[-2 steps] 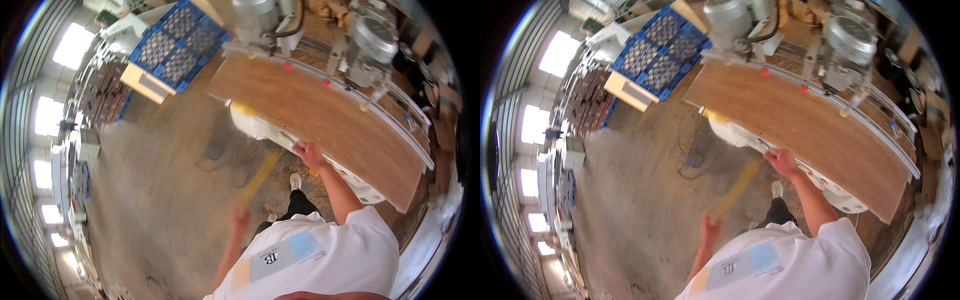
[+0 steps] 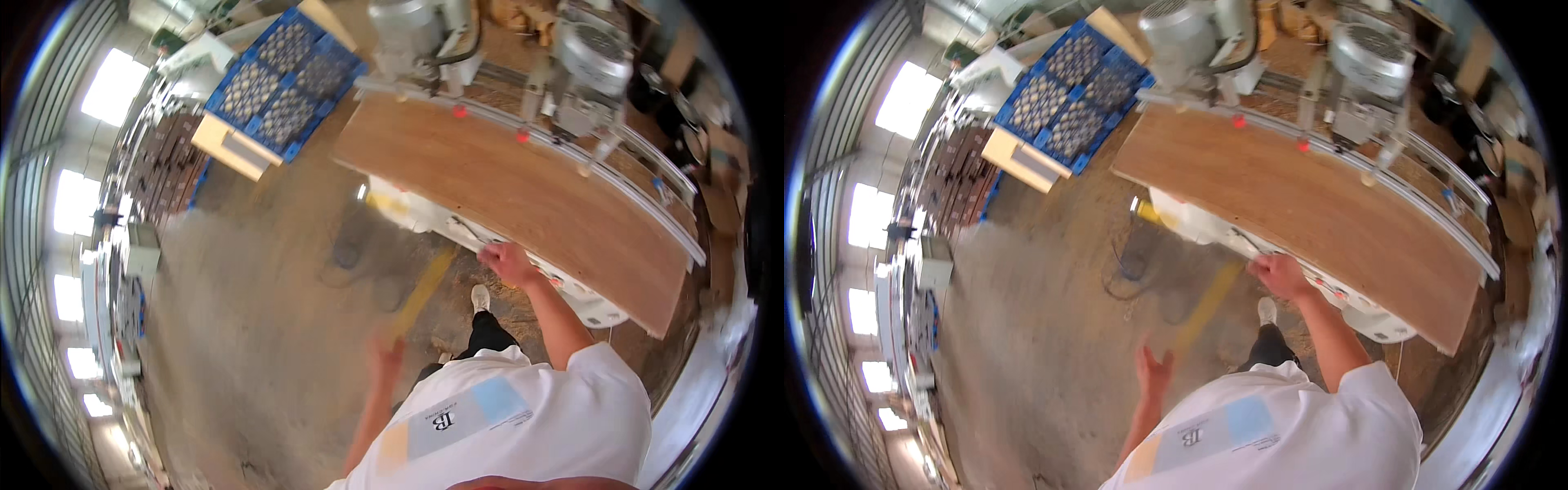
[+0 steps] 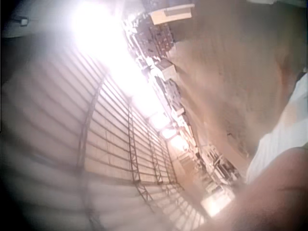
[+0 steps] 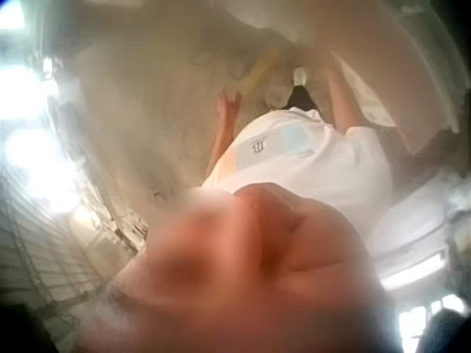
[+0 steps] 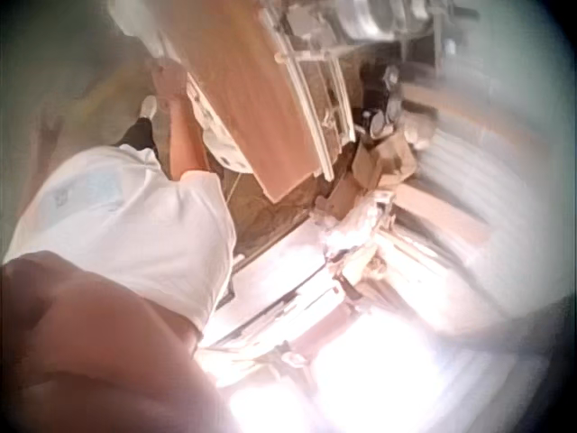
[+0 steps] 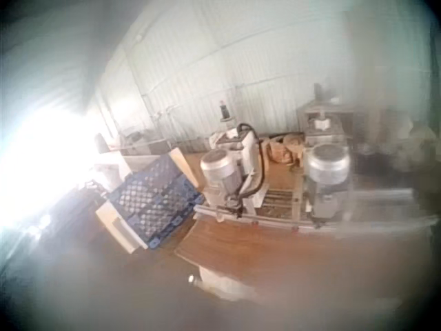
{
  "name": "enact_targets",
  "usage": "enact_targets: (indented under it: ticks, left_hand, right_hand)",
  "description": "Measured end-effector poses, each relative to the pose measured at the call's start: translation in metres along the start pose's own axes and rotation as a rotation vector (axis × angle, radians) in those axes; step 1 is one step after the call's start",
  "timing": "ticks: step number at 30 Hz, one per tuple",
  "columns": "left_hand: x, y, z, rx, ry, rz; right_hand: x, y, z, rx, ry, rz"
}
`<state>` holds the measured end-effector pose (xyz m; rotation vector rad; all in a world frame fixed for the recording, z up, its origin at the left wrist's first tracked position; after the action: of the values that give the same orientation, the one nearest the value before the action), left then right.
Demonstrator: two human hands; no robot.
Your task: The person lifts and carries a large white rectangular panel from a metal rack to a stack on the floor. They then walk through the workshop, pick up a yellow tool, and move toward a white truck where another person is loading materials. The person gestures toward the truck and the stacked panels.
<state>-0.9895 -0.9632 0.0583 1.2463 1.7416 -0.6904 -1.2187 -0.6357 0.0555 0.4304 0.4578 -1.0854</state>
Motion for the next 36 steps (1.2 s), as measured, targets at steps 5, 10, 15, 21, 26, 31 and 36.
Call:
enact_targets:
  ticks: [5,10,15,21,26,31,36]
  left_hand:
    - [-0.058,-0.024,-0.058,0.556,-0.139,-0.020]
    - [-0.004,0.053,-0.021,0.524,-0.148,1.226]
    - [0.024,0.154,-0.042,0.387,0.467,1.300]
    - [-0.032,0.317,-0.113,0.584,0.850,1.838]
    - [-0.043,0.418,-0.101,0.754,0.729,2.171]
    - [0.005,0.474,-0.036,0.990,0.392,1.805]
    - [0.093,0.486,0.102,1.019,-0.227,1.410]
  right_hand:
    - [-0.037,0.181,0.078,-0.170,0.042,0.055]
    - [-0.003,0.341,0.124,-0.167,0.356,-0.337]
    - [0.082,0.493,0.160,0.495,0.352,-1.361]
    - [0.217,0.581,0.193,0.503,-0.082,-0.919]
    - [0.275,0.667,0.177,0.531,-0.855,-1.164]
    - [0.337,0.860,0.162,0.372,-0.957,-1.559]
    - [0.441,1.154,0.240,0.301,-0.705,-2.412]
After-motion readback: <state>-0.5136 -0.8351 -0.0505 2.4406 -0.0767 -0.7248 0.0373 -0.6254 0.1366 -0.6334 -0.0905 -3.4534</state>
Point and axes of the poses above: each hand's wrist, its own y-axis away from the middle knuckle, its own x-axis out of the palm, z = x × y, the point moved 2 cm from there along -y, towards the middle knuckle, and after that the axes turned 5 degrees about -y, right-handed, at the moved point
